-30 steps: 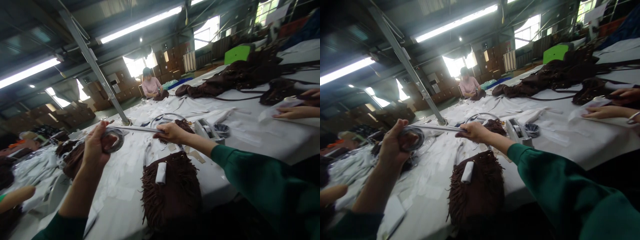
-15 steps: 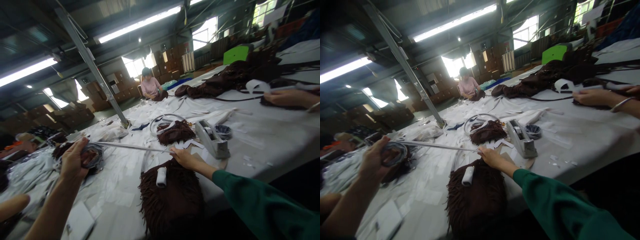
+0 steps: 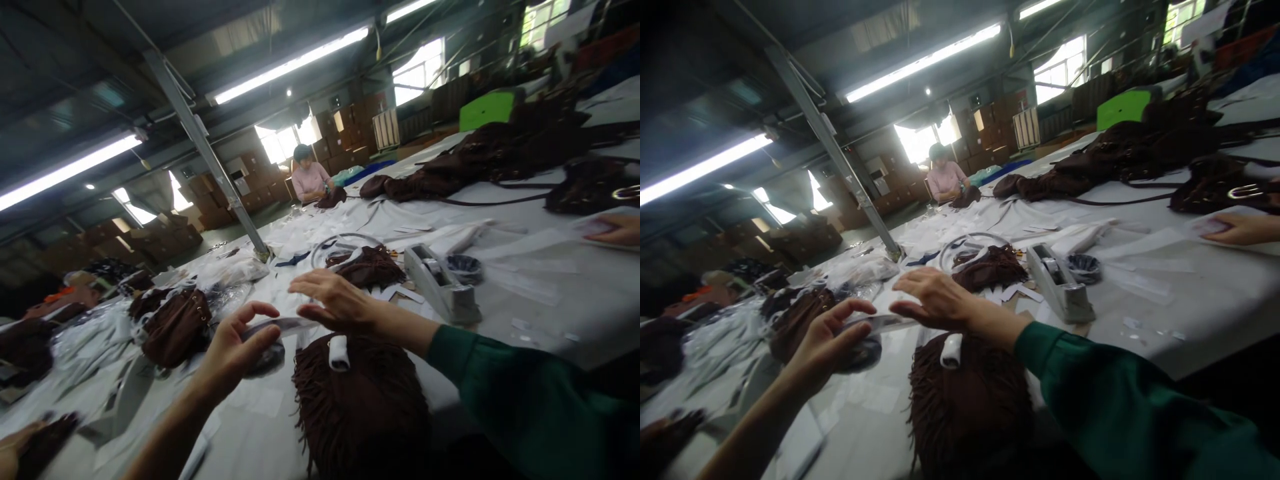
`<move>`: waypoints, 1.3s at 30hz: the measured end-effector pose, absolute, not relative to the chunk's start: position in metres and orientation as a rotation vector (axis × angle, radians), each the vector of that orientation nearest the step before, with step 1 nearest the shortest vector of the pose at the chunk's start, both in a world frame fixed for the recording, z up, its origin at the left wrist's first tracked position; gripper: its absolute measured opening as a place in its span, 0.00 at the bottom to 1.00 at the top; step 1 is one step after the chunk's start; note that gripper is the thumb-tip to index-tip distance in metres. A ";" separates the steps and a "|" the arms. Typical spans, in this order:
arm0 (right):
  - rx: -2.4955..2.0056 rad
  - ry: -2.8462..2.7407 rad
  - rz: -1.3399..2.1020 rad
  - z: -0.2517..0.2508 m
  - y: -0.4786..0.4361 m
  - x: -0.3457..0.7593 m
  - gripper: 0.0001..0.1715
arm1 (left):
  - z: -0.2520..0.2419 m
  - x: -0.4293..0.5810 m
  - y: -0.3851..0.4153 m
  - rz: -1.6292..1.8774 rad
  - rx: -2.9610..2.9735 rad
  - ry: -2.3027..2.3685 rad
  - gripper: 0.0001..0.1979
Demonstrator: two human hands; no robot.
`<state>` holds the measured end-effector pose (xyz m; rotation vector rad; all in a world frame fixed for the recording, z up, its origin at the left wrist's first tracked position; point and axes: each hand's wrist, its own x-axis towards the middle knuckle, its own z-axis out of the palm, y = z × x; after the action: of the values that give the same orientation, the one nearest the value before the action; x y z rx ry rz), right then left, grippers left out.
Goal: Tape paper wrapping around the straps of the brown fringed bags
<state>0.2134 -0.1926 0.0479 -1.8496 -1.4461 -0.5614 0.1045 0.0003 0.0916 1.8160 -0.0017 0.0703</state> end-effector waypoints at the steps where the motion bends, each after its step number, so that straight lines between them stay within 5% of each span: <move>1: -1.806 -1.493 -0.445 0.055 -0.181 0.205 0.35 | 0.093 0.103 -0.002 0.058 1.805 -0.012 0.22; 5: -1.806 -1.450 -0.185 0.057 -0.157 0.181 0.40 | 0.093 0.097 0.007 0.021 1.778 -0.014 0.23; 12: -2.203 -1.528 -0.572 0.056 -0.167 0.186 0.30 | 0.067 0.084 0.032 0.087 1.835 -0.069 0.27; 20: -2.302 -1.745 -0.674 0.062 -0.185 0.201 0.33 | 0.047 0.070 0.042 0.130 1.688 -0.085 0.32; 32: -1.696 -0.910 -0.068 0.001 -0.122 0.140 0.26 | 0.044 0.100 -0.020 0.804 0.920 0.167 0.24; 39: -2.334 -1.203 -0.251 -0.006 -0.162 0.149 0.12 | 0.025 0.100 -0.004 0.251 1.721 -0.071 0.32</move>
<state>0.1486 -0.1621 -0.0060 -2.3335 -1.2034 -0.2515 0.0996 -0.0040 0.0249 1.7209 -0.0710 0.2507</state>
